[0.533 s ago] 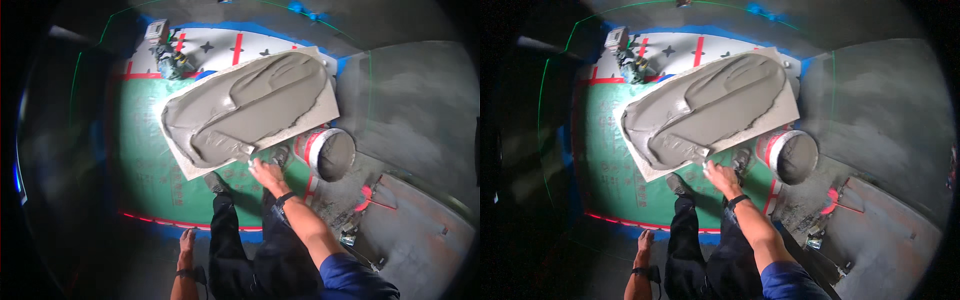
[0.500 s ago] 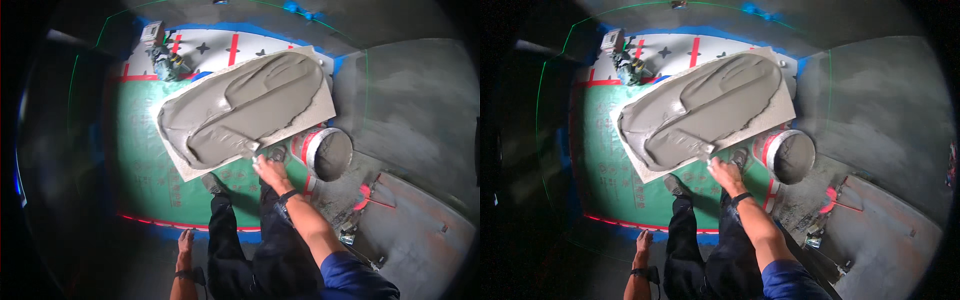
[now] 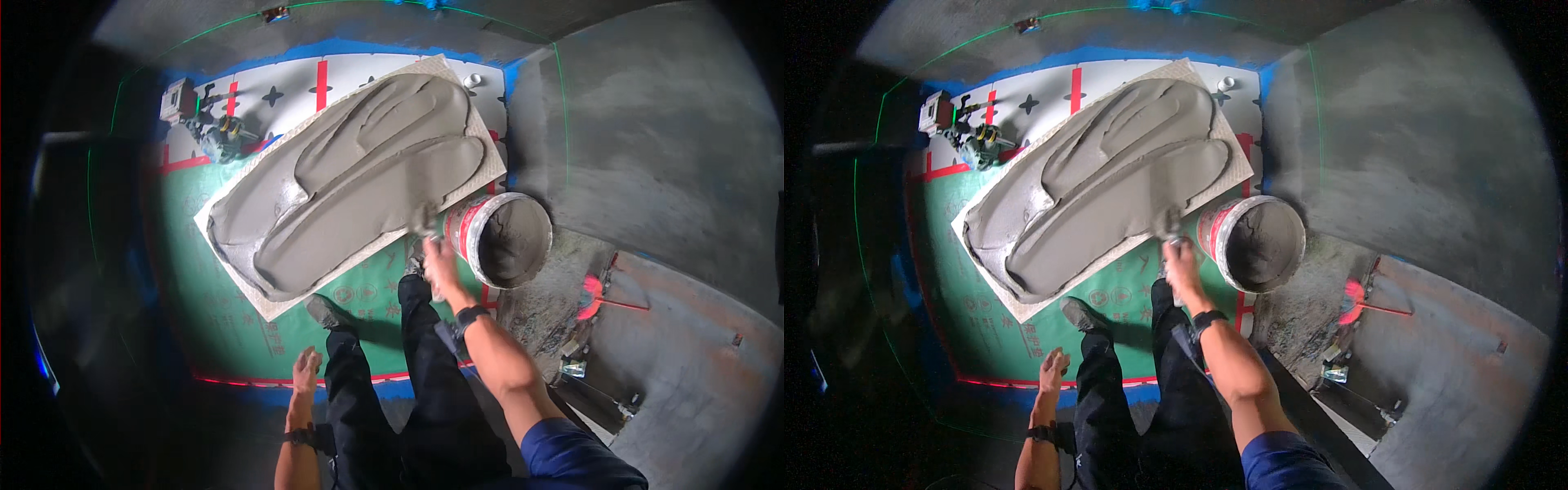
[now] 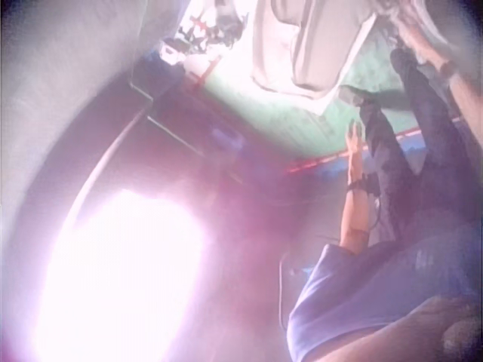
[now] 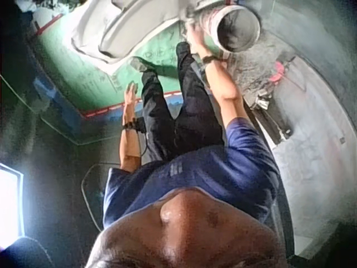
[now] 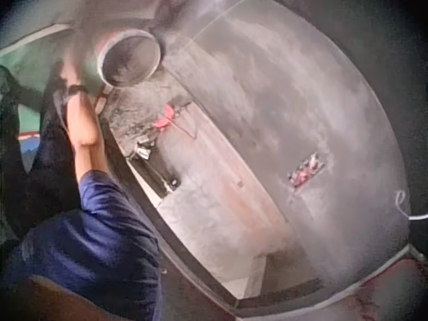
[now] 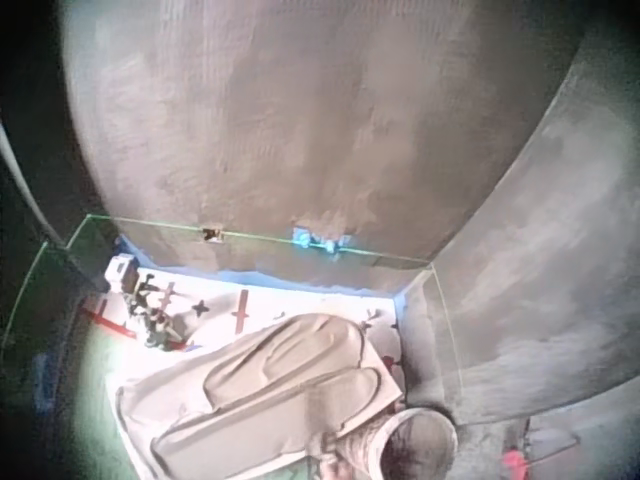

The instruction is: Applying mortar to a ceramic tile and mounting it onto a wall, using a laser level for alignment.

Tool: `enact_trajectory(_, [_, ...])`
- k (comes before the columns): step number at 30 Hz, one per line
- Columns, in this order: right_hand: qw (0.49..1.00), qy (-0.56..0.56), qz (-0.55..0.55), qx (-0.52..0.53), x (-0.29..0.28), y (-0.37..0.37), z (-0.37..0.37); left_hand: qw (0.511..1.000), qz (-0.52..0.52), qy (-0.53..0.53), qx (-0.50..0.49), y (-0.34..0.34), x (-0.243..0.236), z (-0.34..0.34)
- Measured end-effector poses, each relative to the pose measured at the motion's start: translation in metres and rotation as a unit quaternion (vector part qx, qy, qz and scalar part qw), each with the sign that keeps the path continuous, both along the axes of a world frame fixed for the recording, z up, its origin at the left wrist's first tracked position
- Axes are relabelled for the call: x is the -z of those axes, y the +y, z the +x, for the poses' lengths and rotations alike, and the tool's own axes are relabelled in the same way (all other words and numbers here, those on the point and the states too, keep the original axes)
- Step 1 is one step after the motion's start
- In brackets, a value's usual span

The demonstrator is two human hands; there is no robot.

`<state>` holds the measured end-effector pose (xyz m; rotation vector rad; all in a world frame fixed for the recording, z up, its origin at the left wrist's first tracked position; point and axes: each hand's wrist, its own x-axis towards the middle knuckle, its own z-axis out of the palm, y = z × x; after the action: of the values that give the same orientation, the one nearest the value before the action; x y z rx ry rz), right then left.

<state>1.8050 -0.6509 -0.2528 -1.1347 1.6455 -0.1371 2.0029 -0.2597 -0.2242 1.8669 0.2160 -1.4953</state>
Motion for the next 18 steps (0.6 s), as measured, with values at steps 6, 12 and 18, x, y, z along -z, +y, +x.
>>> enact_trajectory(6, [0.873, 0.214, -0.13, -0.418, -0.045, -0.065, -0.027, 0.999, 0.028, -0.022, -0.011, 0.0, -0.006, -0.002])
enact_trajectory(12, [0.937, 0.22, -0.222, -0.158, -0.014, -0.159, -0.101, 0.997, 0.073, -0.024, 0.021, -0.012, 0.006, -0.005])
enact_trajectory(18, [0.981, -0.149, -0.05, 0.112, 0.028, -0.075, -0.064, 0.998, 0.051, -0.012, 0.022, -0.029, 0.011, -0.026])
